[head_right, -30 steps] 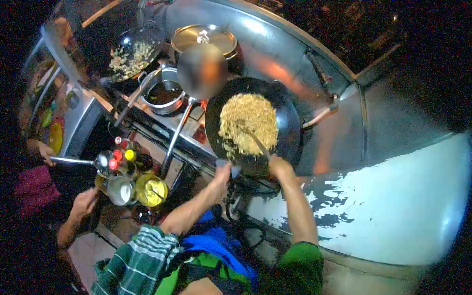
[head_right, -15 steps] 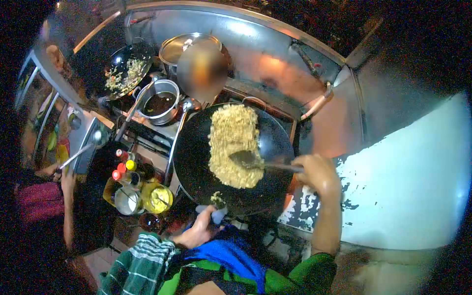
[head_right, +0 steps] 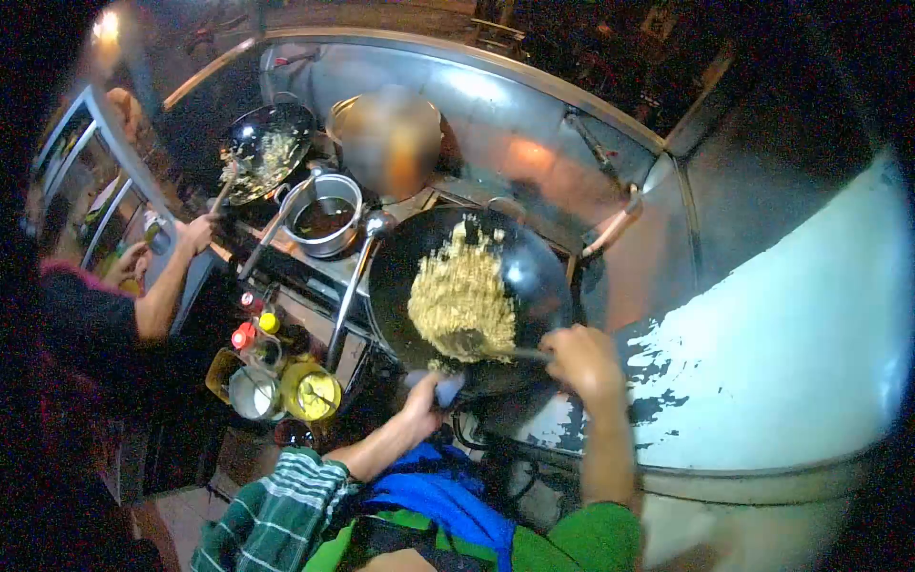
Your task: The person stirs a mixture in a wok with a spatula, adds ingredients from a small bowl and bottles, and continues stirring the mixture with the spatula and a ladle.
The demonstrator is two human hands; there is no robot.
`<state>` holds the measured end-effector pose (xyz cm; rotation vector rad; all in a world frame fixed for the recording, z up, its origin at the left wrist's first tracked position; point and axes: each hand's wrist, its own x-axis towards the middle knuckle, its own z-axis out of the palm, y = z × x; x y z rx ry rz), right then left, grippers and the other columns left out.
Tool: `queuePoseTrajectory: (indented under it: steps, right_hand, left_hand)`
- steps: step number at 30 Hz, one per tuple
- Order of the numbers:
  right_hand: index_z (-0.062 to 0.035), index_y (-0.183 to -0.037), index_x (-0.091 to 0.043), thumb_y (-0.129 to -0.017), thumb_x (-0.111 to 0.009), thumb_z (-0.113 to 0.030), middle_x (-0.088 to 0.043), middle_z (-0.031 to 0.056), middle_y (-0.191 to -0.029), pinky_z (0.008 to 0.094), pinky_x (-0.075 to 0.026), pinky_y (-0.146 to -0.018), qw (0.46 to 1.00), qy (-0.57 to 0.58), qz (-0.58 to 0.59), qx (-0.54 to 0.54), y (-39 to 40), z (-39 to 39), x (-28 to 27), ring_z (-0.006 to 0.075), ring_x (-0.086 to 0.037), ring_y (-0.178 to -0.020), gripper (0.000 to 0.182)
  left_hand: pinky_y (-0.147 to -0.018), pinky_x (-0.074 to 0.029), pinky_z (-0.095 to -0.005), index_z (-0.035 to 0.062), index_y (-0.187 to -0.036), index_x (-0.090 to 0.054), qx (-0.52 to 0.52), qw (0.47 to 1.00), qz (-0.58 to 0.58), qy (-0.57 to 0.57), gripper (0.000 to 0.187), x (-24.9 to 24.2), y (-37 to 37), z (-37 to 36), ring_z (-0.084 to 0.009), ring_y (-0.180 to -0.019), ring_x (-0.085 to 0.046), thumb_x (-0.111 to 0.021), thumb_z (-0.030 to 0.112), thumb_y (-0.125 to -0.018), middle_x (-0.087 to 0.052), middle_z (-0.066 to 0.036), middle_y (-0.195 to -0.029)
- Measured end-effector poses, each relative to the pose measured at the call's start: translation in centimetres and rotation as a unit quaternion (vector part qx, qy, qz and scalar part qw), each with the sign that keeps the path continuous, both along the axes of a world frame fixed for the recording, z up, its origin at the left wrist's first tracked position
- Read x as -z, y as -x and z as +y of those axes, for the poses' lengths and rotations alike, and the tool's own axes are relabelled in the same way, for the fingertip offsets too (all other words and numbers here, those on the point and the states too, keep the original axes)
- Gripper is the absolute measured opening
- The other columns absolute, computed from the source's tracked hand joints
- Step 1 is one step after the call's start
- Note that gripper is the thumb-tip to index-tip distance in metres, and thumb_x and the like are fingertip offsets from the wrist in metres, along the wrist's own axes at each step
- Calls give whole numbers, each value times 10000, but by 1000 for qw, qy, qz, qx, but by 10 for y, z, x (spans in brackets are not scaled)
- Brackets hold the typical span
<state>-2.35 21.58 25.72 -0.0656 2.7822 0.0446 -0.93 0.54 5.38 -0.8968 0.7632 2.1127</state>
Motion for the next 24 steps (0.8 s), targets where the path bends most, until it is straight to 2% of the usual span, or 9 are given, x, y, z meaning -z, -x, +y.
queuePoseTrajectory:
  steps: [2,3,8,9,11,16,18,21,24]
  right_hand:
    - [-129,-953,-681,-743,-680,-137,-666,156,-905,429,-507,-780,1000,9,24,18,38,-5,59,329,-640,-868,210]
    - [-123,-920,-674,-734,-673,-128,-671,145,-875,441,-508,-757,998,-10,60,25,47,-5,77,332,-641,-863,186]
    - [-167,-893,-685,-712,-681,-144,-678,82,-791,395,-509,-655,996,-28,84,16,-1,14,2,266,-659,-709,182]
    - [-175,-895,-695,-706,-691,-151,-677,73,-787,388,-508,-663,997,23,14,77,-12,5,-28,272,-655,-719,190]
    - [-153,-903,-695,-687,-717,-158,-674,110,-826,400,-508,-707,1000,-5,24,-16,-17,-1,-28,288,-653,-782,217]
    - [-118,-982,-656,-724,-699,-130,-666,152,-891,436,-512,-759,997,10,79,-15,41,-1,58,328,-644,-858,261]
    - [-135,-1001,-652,-745,-682,-127,-667,138,-873,443,-511,-745,995,3,97,21,35,9,54,326,-645,-860,258]
    - [-153,-937,-677,-714,-653,-102,-661,121,-828,425,-484,-653,996,39,68,34,-4,13,-16,290,-644,-767,230]
    - [-119,-912,-675,-714,-664,-132,-661,134,-823,429,-489,-682,998,52,-12,31,-7,-4,-25,305,-644,-747,199]
  left_hand:
    - [-511,-479,-369,42,-957,-539,86,994,69,10,254,73,29,13,-243,-654,-569,-509,277,-865,-595,-109,-858]
    - [-534,-480,-384,44,-959,-543,77,993,88,9,266,71,23,12,-239,-689,-572,-496,290,-871,-597,-105,-874]
    - [-737,-490,-374,148,-1159,-520,82,996,-17,-5,328,-12,-59,-42,-223,-937,-600,-471,243,-848,-603,-91,-1114]
    - [-648,-469,-329,157,-1123,-528,104,993,-50,23,293,-32,-58,-43,-217,-872,-596,-469,235,-847,-613,-69,-1056]
    - [-551,-402,-329,141,-1048,-536,76,997,-15,6,253,-36,-32,-29,-195,-797,-545,-504,286,-844,-592,-47,-980]
    - [-657,-499,-383,73,-996,-562,7,994,31,103,235,90,16,27,-209,-761,-567,-522,252,-851,-607,-76,-922]
    - [-684,-480,-418,70,-1043,-539,12,993,99,58,287,52,-28,1,-215,-917,-546,-548,265,-831,-588,-108,-1024]
    - [-617,-476,-385,96,-1030,-543,132,990,-35,33,228,-10,-60,-47,-175,-846,-565,-503,254,-871,-607,-74,-962]
    - [-610,-463,-365,83,-1007,-550,28,999,-31,18,255,-1,-29,-13,-200,-807,-552,-495,297,-881,-602,-84,-952]
